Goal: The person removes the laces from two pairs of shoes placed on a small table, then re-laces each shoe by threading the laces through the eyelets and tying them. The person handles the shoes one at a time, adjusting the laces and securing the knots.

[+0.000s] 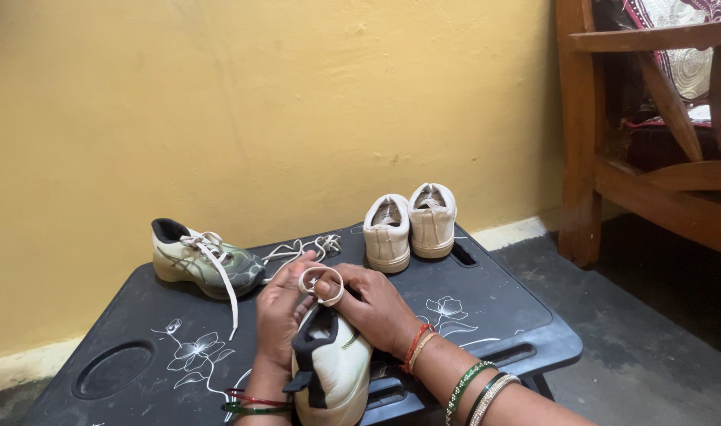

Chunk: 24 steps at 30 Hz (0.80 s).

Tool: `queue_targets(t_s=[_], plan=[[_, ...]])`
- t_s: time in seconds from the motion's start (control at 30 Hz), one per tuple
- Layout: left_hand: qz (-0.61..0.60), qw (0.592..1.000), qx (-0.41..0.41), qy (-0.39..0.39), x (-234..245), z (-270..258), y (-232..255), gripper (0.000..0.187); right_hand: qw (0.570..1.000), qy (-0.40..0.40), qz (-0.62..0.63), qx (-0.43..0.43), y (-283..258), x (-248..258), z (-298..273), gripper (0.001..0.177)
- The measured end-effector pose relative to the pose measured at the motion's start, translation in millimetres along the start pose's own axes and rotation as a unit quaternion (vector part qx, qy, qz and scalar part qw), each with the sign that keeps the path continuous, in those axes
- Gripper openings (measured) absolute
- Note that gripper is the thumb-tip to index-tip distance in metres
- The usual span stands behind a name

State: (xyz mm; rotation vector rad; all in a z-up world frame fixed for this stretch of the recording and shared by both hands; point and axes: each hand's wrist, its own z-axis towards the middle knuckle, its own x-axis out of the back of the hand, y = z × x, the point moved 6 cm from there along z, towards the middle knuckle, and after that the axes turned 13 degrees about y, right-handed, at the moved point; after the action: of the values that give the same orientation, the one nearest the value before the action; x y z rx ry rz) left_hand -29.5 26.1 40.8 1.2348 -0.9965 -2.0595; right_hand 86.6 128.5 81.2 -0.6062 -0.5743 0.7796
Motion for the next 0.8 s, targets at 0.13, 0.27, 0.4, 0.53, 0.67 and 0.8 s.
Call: queue_targets(t_s=[0.13, 0.27, 0.4, 0.53, 0.67, 0.8], plan=[[-0.053, 0.997, 0.056, 0.022, 3.2, -13.4, 2.0, 0.052, 1.000, 0.005, 0.007, 0.017, -1.8, 0.3, 0.7, 0.047], [-0.049, 0.995, 0.059, -0.068, -8.4, -17.8, 1.7, 0.037, 1.000, 0.011, 0.008, -0.012, 1.7, 0.2, 0.5, 0.046], [0.003, 1.000, 0.017, -0.022, 4.9, -6.0, -8.0, 0.028, 0.999, 0.014, -0.037, -0.025, 3.6, 0.5, 1.3, 0.045], [0.000, 0.999, 0.021, 0.048, 24.0, 9.3, -27.2, 0.028, 1.000, 0.021, -0.008, 0.001, -1.8, 1.0, 2.8, 0.040], [-0.084, 0.993, 0.020, 0.077, 37.6, 23.1, -37.0, 0.031, 1.000, 0.024, -0.004, -0.018, -1.7, 0.7, 3.3, 0.039], [-0.119, 0.985, 0.032, 0.119, 47.5, 29.6, -47.8, 0.031, 0.999, 0.012, 0.008, -0.038, 3.6, -0.4, 3.7, 0.039]])
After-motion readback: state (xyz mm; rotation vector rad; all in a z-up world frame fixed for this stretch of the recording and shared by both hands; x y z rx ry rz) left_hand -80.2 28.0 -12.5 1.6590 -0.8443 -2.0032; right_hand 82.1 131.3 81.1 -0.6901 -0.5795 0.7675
